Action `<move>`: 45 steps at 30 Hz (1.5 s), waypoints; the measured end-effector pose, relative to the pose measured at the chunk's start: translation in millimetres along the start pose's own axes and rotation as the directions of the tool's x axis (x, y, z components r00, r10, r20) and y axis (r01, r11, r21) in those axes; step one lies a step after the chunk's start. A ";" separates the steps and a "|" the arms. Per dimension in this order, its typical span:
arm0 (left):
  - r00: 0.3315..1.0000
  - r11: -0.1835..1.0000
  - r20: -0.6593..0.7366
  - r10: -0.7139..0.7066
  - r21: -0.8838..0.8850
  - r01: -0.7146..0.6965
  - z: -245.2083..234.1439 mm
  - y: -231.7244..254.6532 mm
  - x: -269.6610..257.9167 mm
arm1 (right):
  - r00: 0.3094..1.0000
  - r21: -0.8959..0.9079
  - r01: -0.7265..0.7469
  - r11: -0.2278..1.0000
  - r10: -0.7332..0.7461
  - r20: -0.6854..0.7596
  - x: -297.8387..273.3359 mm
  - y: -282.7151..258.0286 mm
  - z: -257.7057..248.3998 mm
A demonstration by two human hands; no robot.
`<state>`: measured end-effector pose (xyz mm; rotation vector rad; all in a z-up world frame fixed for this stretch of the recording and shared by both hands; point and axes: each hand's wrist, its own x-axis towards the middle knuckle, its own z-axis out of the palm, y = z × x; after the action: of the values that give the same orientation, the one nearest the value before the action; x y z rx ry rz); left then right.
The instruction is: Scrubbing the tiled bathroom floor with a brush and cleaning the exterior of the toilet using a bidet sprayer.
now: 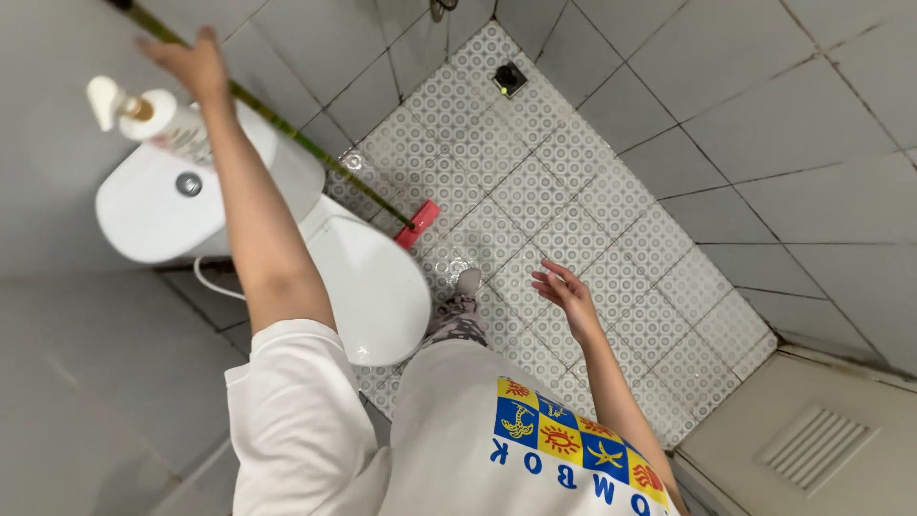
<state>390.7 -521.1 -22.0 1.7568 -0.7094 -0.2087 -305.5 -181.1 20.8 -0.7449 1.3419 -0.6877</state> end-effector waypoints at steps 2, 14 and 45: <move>0.995 0.997 -0.067 -0.070 -0.021 0.068 4.1 -0.8 11.5 | 0.999 0.026 -0.019 0.999 0.020 -0.036 11.1 -4.2 -12.3; 0.948 0.943 -0.151 -0.280 -0.226 0.243 28.8 -12.3 -6.0 | 0.997 -0.015 -0.050 0.999 0.049 -0.063 47.8 -13.3 -19.8; 0.023 0.832 0.929 0.369 -0.319 -0.453 79.1 90.4 -651.7 | 0.992 -0.725 -0.096 0.682 0.122 -0.016 -70.2 -99.0 -75.9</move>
<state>-200.9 -234.3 -104.9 1.1378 -2.2239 -1.0106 -389.9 -189.9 136.1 -1.2886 1.6232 0.0000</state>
